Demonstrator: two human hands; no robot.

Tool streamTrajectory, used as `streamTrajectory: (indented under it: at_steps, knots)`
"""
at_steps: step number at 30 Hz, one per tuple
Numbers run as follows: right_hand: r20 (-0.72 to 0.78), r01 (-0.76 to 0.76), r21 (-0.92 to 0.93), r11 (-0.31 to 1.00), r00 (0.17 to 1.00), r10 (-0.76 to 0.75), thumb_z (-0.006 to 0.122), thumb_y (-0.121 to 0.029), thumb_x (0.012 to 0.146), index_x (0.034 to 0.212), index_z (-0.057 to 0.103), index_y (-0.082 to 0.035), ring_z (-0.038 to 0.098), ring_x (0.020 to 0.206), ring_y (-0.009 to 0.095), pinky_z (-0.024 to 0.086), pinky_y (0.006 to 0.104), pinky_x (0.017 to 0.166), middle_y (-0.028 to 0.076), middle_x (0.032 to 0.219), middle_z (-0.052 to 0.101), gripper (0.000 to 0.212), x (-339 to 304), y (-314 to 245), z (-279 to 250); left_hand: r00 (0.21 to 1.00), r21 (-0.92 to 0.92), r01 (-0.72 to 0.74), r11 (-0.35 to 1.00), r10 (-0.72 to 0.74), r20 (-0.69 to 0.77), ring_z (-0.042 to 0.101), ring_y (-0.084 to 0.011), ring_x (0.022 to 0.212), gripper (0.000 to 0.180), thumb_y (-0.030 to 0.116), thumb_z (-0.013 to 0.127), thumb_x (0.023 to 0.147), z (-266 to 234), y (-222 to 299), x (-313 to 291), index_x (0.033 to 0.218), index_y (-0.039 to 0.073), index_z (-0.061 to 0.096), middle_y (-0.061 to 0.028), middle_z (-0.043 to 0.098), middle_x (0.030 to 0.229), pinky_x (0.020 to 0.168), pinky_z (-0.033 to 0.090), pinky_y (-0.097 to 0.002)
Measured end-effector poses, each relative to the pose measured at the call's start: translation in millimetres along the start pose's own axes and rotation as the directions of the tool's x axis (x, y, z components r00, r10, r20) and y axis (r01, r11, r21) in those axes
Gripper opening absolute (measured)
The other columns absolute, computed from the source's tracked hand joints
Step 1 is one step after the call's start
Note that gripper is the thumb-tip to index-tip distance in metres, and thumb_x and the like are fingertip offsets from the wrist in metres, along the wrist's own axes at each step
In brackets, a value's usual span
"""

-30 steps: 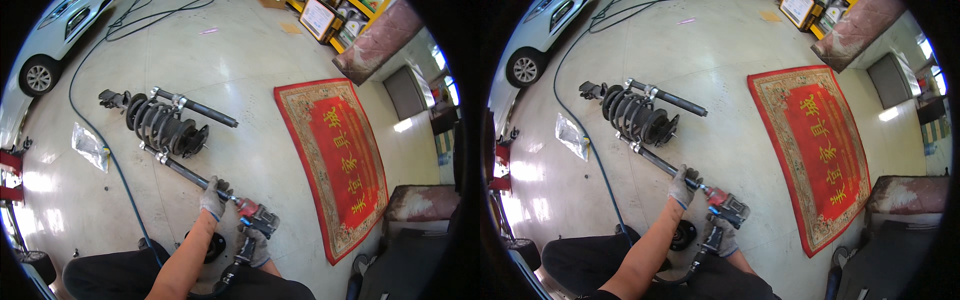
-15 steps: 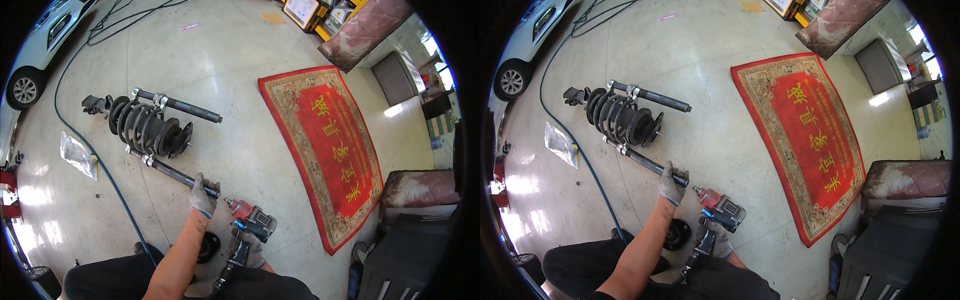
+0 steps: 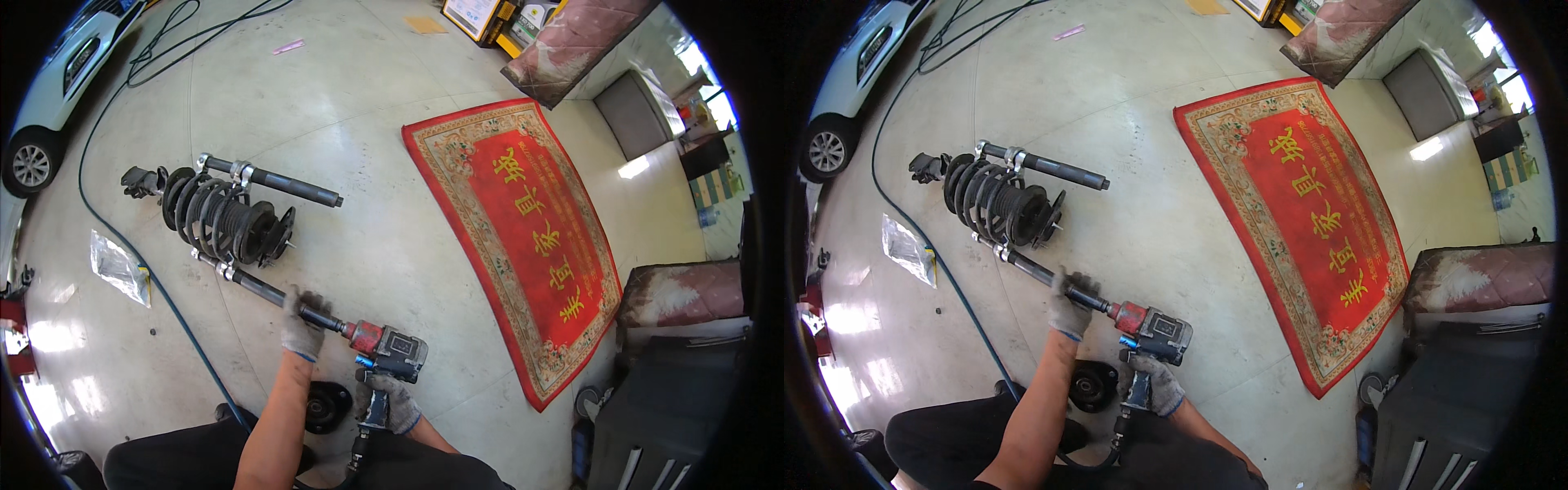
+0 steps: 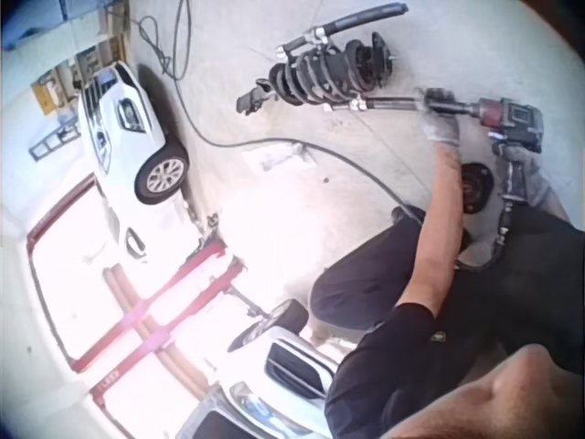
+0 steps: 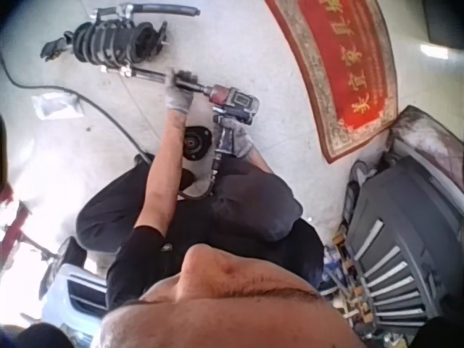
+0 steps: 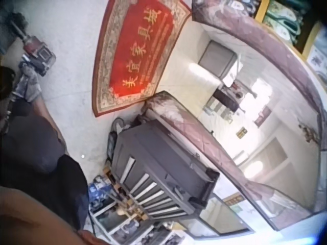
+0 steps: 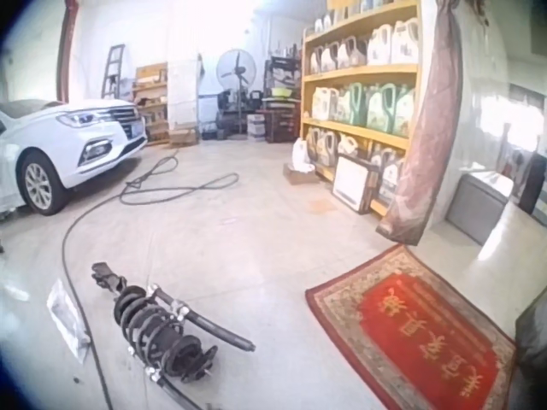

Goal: The person assembles a car suspension strut by attaching a spring and shock absorber using a pneumatic impact wrench. They tighten bolts and secure components while sitting on the floor in a garage.

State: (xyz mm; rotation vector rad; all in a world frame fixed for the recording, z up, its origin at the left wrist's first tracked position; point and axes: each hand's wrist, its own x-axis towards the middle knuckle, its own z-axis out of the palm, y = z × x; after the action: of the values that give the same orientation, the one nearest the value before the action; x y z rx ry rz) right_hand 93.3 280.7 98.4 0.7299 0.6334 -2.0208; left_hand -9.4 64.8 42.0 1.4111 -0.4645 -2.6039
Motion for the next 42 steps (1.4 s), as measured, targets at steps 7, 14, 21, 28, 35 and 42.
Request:
streamTrajectory:
  at_steps: [7, 14, 21, 28, 35, 42]
  knots:
    - [0.209, -0.047, 0.216, 0.975, 0.978, 0.001, 0.067, -0.027, 0.092, 0.112, 0.062, -0.009, 0.064, 0.073, 0.023, 0.055, 0.0399, 0.069, 0.007, 0.082, 0.063, 0.028, 12, 24, -11, 0.990, 0.079, -0.096, 0.992, 0.103, -0.096, 0.050, -0.0200, 0.050, 0.027, 0.023, 0.070, 0.093, -8, 29, 45, 0.079, 0.014, 0.050, -0.0019, 0.046, 0.060, 0.056, 0.053, -0.0376]
    - [0.038, -0.037, 0.116, 0.993, 0.999, 0.033, 0.067, -0.029, 0.091, 0.096, 0.063, -0.007, 0.066, 0.074, 0.025, 0.055, 0.0402, 0.067, 0.010, 0.081, 0.065, 0.023, 5, 20, 8, 0.981, 0.083, -0.129, 0.988, 0.139, -0.132, 0.049, -0.0186, 0.050, 0.023, 0.022, 0.069, 0.092, -15, 31, 46, 0.083, 0.013, 0.050, -0.0016, 0.045, 0.060, 0.051, 0.049, -0.0359]
    - [0.087, -0.031, 0.133, 0.991, 0.996, 0.019, 0.067, -0.028, 0.091, 0.092, 0.063, -0.009, 0.064, 0.071, 0.025, 0.054, 0.0407, 0.066, 0.009, 0.077, 0.063, 0.020, 11, 21, 3, 0.982, 0.071, -0.129, 0.989, 0.137, -0.130, 0.048, -0.0187, 0.047, 0.019, 0.020, 0.067, 0.093, -3, 25, 43, 0.087, 0.010, 0.053, -0.0022, 0.047, 0.061, 0.050, 0.049, -0.0351]
    - [-0.030, -0.024, 0.065, 0.998, 0.999, 0.026, 0.066, -0.028, 0.091, 0.115, 0.064, -0.007, 0.063, 0.070, 0.024, 0.054, 0.0403, 0.065, 0.008, 0.076, 0.062, 0.032, 6, 15, 7, 0.986, 0.039, -0.123, 0.992, 0.127, -0.111, 0.051, -0.0191, 0.050, 0.018, 0.020, 0.067, 0.094, -10, 28, 50, 0.087, 0.009, 0.055, -0.0030, 0.047, 0.062, 0.051, 0.050, -0.0355]
    - [-0.112, 0.039, 0.013, 0.999, 0.993, -0.037, 0.067, -0.026, 0.088, 0.122, 0.063, -0.006, 0.068, 0.066, 0.026, 0.059, 0.0412, 0.061, 0.009, 0.078, 0.067, 0.039, -14, 9, -8, 0.997, 0.323, -0.029, 0.946, 0.005, 0.075, 0.062, -0.0268, 0.061, 0.031, 0.037, 0.070, 0.093, -25, 45, 51, 0.082, 0.010, 0.060, -0.0084, 0.059, 0.066, 0.069, 0.058, -0.0436]
    - [-0.373, 0.120, -0.076, 0.990, 0.917, -0.139, 0.071, -0.028, 0.088, 0.109, 0.067, -0.008, 0.067, 0.062, 0.021, 0.059, 0.0374, 0.061, 0.003, 0.078, 0.066, 0.030, -23, -19, -67, 0.938, 0.901, 0.090, -0.425, -0.267, -0.220, 0.074, -0.0346, 0.093, 0.060, 0.055, 0.074, 0.087, 63, 207, -8, 0.118, 0.003, 0.067, -0.0208, 0.074, 0.099, 0.086, 0.059, -0.0494]
